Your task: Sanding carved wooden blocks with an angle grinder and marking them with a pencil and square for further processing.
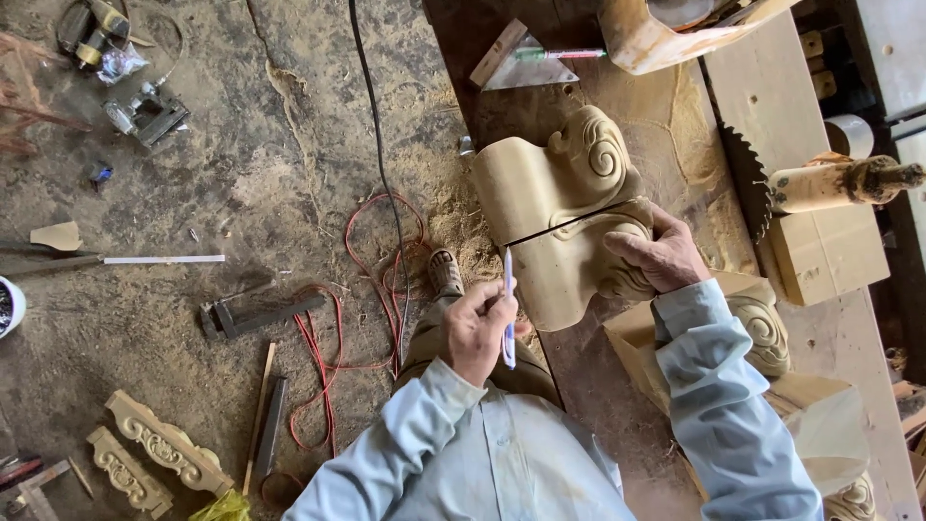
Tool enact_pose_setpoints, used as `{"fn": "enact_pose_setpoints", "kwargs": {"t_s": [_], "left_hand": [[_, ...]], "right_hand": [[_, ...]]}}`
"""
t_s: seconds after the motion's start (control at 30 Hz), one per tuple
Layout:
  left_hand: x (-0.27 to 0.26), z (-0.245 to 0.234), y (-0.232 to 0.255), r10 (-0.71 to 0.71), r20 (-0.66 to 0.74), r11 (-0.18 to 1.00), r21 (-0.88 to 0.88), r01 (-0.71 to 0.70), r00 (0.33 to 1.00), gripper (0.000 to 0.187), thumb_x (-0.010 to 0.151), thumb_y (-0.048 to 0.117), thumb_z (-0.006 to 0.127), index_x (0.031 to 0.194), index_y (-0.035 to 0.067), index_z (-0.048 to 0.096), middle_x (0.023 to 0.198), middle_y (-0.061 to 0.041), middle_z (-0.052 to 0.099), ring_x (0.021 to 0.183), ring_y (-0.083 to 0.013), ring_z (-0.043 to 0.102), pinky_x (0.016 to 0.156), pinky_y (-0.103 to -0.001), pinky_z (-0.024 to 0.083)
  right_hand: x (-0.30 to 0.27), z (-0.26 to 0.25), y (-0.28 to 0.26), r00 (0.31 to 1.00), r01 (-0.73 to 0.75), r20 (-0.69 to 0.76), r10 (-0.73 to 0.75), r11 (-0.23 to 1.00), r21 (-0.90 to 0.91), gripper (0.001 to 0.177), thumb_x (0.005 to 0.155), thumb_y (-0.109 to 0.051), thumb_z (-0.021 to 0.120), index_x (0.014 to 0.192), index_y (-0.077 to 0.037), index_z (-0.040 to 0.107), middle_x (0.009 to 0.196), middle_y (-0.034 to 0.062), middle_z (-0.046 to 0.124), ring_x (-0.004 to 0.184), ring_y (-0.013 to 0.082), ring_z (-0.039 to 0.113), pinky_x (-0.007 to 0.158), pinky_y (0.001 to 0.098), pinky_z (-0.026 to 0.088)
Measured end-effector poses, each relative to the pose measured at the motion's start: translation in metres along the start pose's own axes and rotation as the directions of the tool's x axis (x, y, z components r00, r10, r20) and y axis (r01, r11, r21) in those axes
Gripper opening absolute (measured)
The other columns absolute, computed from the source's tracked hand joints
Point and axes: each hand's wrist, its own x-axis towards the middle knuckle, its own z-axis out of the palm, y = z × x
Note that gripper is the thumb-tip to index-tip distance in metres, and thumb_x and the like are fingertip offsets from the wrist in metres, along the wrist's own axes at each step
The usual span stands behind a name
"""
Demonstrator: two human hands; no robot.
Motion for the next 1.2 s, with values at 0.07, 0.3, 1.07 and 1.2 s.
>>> {"fn": "enact_pose_setpoints", "kwargs": {"t_s": [0.07, 0.3, 1.07, 1.2], "left_hand": [[0.005, -0.006, -0.022, -0.026, -0.017, 0.998, 0.058, 0.027, 1.0, 0.025, 0.087, 0.011, 0.075, 0.098, -0.011, 0.072, 0.074, -0.023, 0.066, 0.055, -0.027, 0.072, 0.049, -0.04, 0.068], [0.036, -0.028, -0.073, -0.191, -0.209, 0.863, 0.431, 0.265, 0.959, 0.016, 0.079, 0.013, 0.075, 0.089, 0.002, 0.078, 0.077, -0.02, 0.075, 0.083, -0.0341, 0.077, 0.072, -0.049, 0.064], [0.025, -0.025, -0.073, -0.188, -0.185, 0.977, 0.068, 0.203, 0.965, 0.034, 0.08, 0.003, 0.075, 0.106, -0.015, 0.063, 0.087, -0.033, 0.058, 0.073, -0.0365, 0.069, 0.063, -0.051, 0.069], [0.028, -0.033, -0.092, 0.103, -0.293, 0.872, 0.487, 0.056, 0.95, 0.038, 0.067, 0.0, 0.063, 0.097, -0.023, 0.066, 0.089, -0.049, 0.063, 0.096, -0.0551, 0.067, 0.084, -0.066, 0.054]], "right_hand": [[0.002, -0.001, 0.002, 1.0, -0.007, -0.002, 0.007, 1.0, -0.01, 0.034, 0.074, -0.014, 0.088, 0.104, -0.014, 0.073, 0.083, 0.008, 0.066, 0.082, 0.0162, 0.06, 0.074, 0.0342, 0.052], [-0.002, 0.002, -0.003, 1.0, -0.028, -0.004, 0.028, 1.0, -0.004, 0.034, 0.072, -0.014, 0.087, 0.104, -0.018, 0.074, 0.084, 0.0055, 0.067, 0.084, 0.0151, 0.06, 0.076, 0.033, 0.052], [0.01, -0.002, 0.009, 1.0, 0.006, 0.003, -0.006, 1.0, -0.028, 0.036, 0.071, -0.016, 0.089, 0.104, -0.016, 0.075, 0.086, 0.0076, 0.067, 0.089, 0.0166, 0.059, 0.084, 0.0371, 0.051], [0.01, -0.004, 0.01, 1.0, -0.001, -0.004, 0.0, 0.999, -0.042, 0.037, 0.072, -0.017, 0.088, 0.106, -0.016, 0.074, 0.088, 0.0086, 0.067, 0.09, 0.0191, 0.06, 0.086, 0.0395, 0.05]]}}
